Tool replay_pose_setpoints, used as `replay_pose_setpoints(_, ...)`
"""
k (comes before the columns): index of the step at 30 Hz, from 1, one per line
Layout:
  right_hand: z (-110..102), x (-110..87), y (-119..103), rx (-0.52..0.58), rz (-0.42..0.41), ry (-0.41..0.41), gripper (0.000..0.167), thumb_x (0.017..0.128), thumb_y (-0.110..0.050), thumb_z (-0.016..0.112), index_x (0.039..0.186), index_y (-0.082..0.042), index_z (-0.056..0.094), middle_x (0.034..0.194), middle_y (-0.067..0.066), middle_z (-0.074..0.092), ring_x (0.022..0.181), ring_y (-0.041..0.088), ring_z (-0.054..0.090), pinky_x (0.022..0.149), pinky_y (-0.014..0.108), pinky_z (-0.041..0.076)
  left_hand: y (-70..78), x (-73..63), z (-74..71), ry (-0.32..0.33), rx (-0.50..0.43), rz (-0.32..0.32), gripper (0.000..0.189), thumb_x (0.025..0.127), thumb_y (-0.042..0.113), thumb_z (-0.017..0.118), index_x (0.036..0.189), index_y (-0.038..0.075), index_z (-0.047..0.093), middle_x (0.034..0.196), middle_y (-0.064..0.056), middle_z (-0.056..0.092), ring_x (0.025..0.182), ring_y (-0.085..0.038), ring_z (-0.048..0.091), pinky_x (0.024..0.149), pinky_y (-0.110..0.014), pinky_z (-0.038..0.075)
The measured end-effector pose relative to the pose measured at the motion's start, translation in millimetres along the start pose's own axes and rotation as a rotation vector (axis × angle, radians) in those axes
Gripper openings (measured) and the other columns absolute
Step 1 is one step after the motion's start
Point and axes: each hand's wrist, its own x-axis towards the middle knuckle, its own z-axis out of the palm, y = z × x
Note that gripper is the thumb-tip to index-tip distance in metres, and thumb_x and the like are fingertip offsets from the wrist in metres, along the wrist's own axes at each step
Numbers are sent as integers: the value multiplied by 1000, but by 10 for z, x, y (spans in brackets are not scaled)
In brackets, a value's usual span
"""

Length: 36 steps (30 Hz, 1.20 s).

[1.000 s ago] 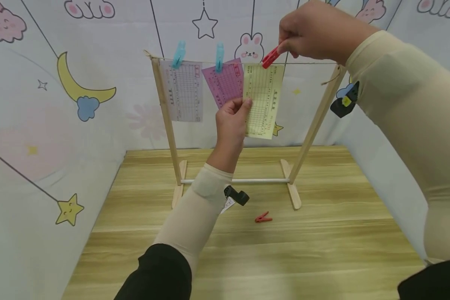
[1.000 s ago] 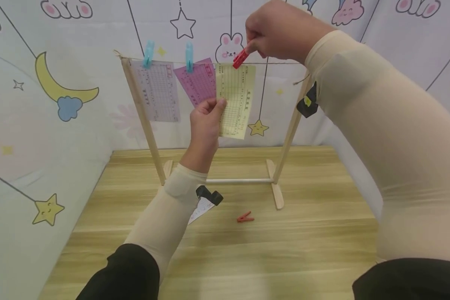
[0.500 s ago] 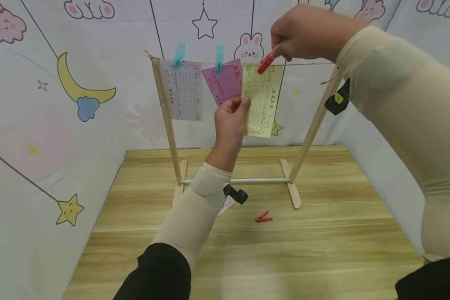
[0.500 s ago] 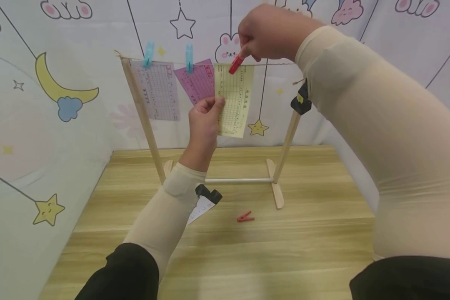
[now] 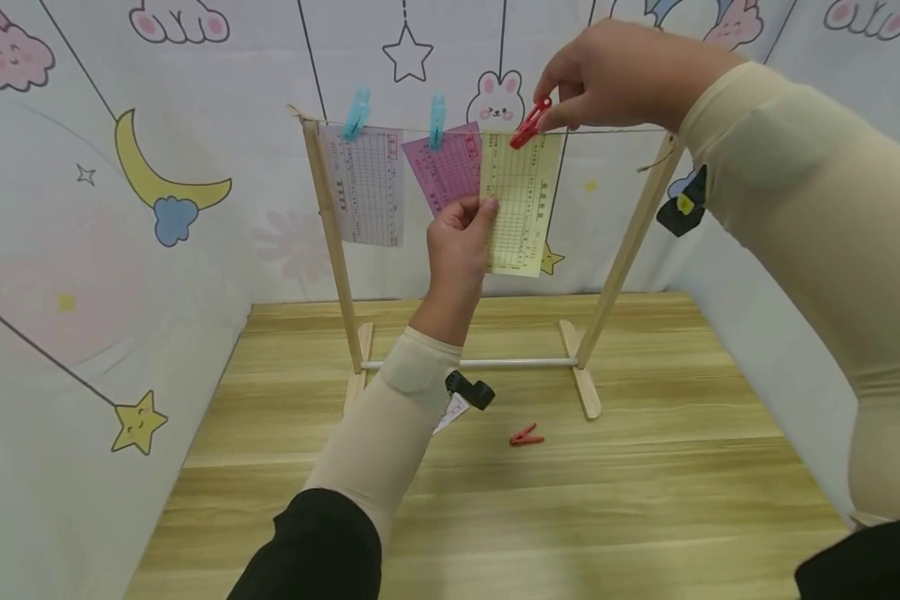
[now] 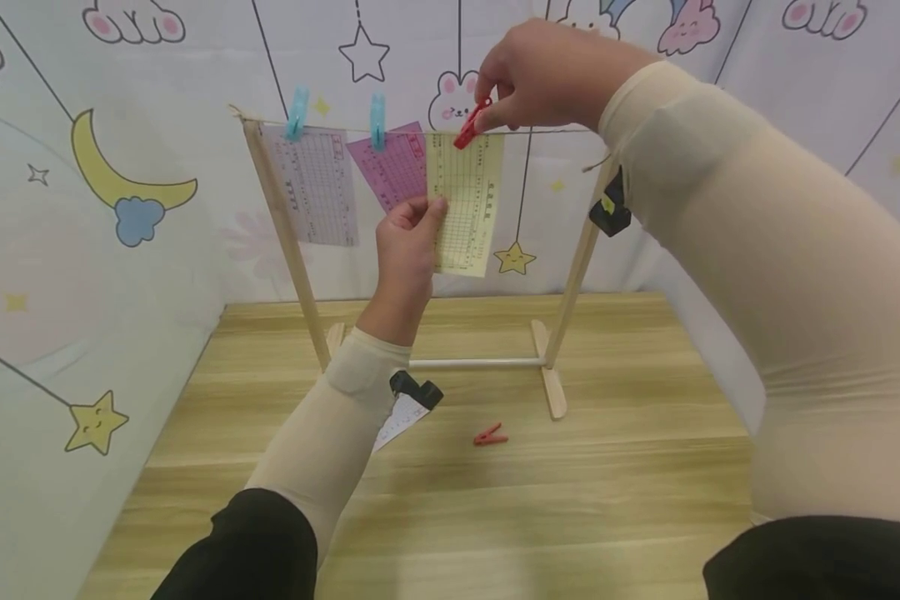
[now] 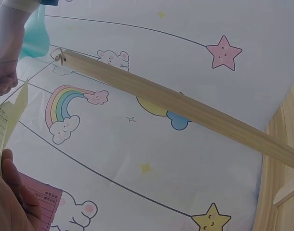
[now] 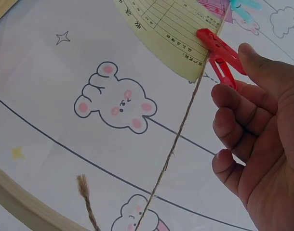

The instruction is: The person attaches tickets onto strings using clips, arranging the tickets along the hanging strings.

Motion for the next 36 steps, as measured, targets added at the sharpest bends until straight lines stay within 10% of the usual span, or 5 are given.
replay_pose_setpoints(16, 50, -190, 52, 52, 11, 80, 64, 103, -44, 61, 157, -13, 45, 105, 15, 66, 97, 32, 55, 94, 51, 56, -16, -31, -93, -8, 0, 40, 17, 97, 22, 76, 103, 6, 73, 92, -6, 72, 79, -14, 66, 67, -25, 57)
replay_pose_setpoints(24, 122, -667, 198, 166, 100, 302, 49, 105, -39, 59, 150, -18, 56, 112, 8, 64, 98, 24, 50, 75, 17, 43, -16, -72, -138, 6, 28, 90, 15, 97, 15, 76, 104, 2, 72, 91, -3, 69, 81, -11, 60, 68, -21, 52)
replay_pose_setpoints(36, 897, -1477, 436, 284, -30, 383, 25, 100, -18, 70, 124, -11, 73, 95, -3, 69, 84, 2, 56, 73, 17, 42, -129, -133, -405, -7, 72, 189, 16, 98, 16, 74, 108, 4, 71, 103, -6, 69, 94, -16, 64, 80, -24, 56)
